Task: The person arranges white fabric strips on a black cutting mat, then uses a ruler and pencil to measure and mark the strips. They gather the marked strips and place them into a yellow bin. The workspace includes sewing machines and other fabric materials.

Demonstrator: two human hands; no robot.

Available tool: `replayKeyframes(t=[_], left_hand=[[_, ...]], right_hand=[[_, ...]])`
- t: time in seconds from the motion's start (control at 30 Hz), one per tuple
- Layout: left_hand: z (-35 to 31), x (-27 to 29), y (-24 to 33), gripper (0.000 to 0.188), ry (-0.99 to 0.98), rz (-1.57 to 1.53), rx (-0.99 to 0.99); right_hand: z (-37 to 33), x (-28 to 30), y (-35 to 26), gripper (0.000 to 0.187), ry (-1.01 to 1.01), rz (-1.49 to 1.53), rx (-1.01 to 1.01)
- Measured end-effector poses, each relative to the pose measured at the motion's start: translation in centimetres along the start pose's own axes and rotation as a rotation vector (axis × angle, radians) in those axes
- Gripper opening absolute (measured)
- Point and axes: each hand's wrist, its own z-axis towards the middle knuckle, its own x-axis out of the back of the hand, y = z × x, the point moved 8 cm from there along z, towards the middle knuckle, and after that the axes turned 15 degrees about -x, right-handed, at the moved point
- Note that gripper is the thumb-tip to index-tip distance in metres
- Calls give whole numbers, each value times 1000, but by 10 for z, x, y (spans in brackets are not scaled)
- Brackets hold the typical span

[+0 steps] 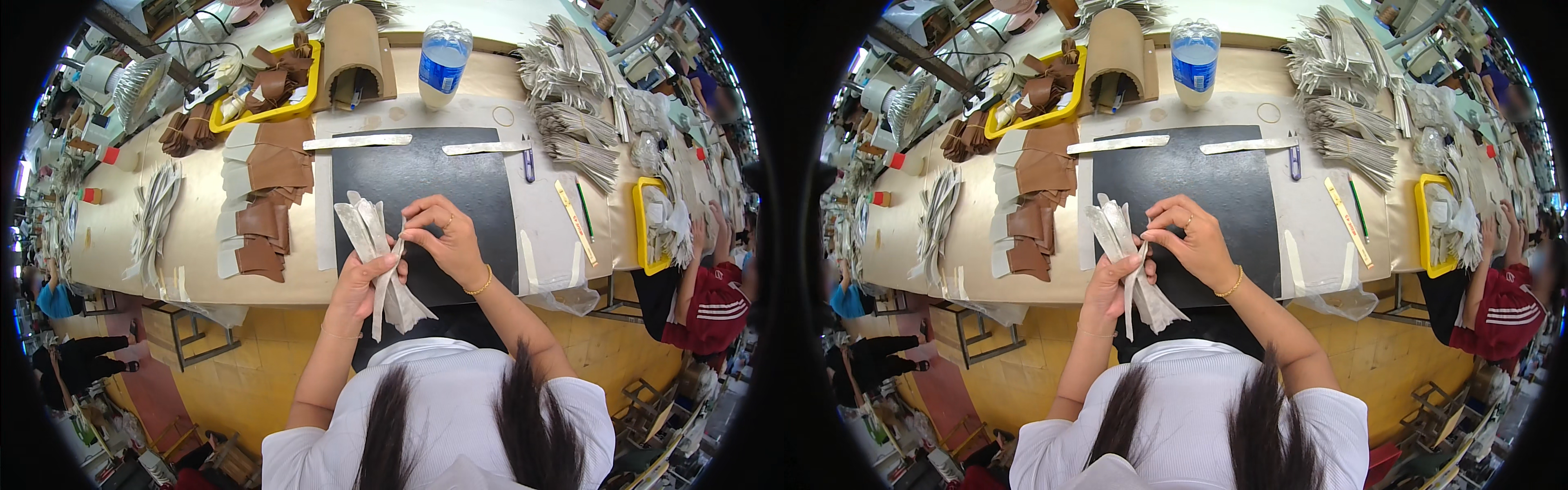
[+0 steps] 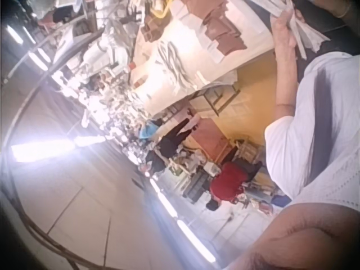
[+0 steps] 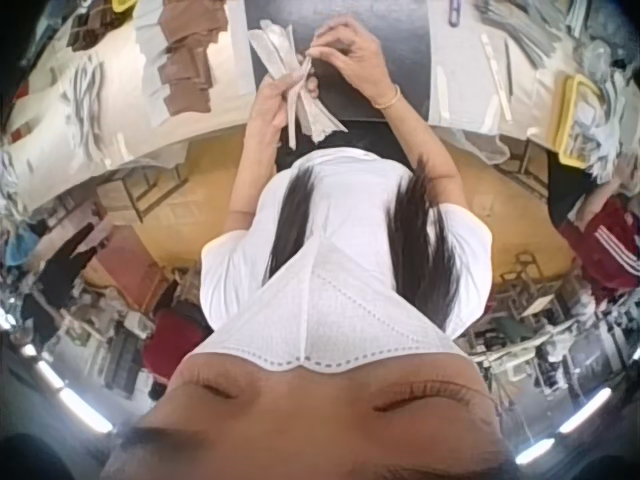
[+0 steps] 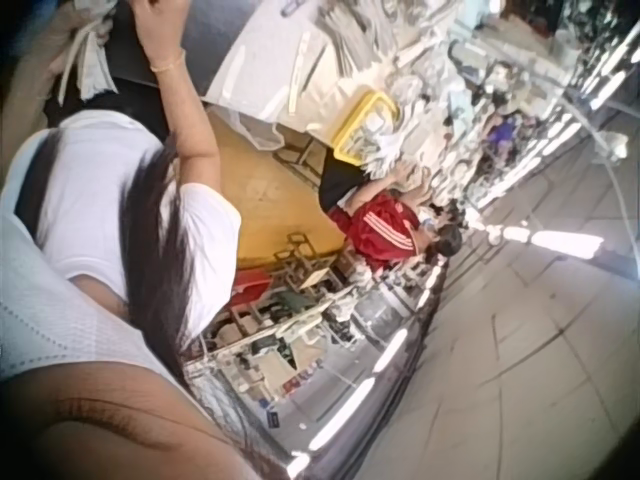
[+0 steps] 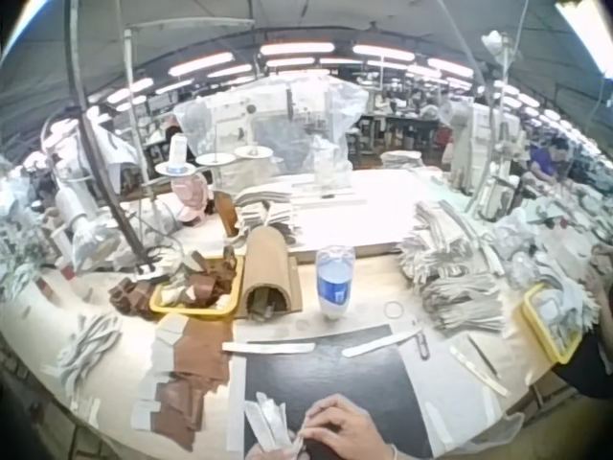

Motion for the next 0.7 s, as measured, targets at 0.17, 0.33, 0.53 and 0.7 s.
replayKeyframes(t=[0.17, 0.33, 0.53, 0.7], left_hand=[[-1, -5, 12, 35, 79, 218, -108], [0, 3, 18, 35, 103, 163, -210], [2, 24, 41, 38, 146, 94, -353], [-13, 65, 104, 38, 409, 31, -525]], right_hand=[[-4, -4, -2, 13, -43, -28, 36], [-6, -14, 5, 13, -141, -46, -113], [1, -17, 23, 14, -146, 112, -303], [20, 15, 65, 14, 65, 196, -561]])
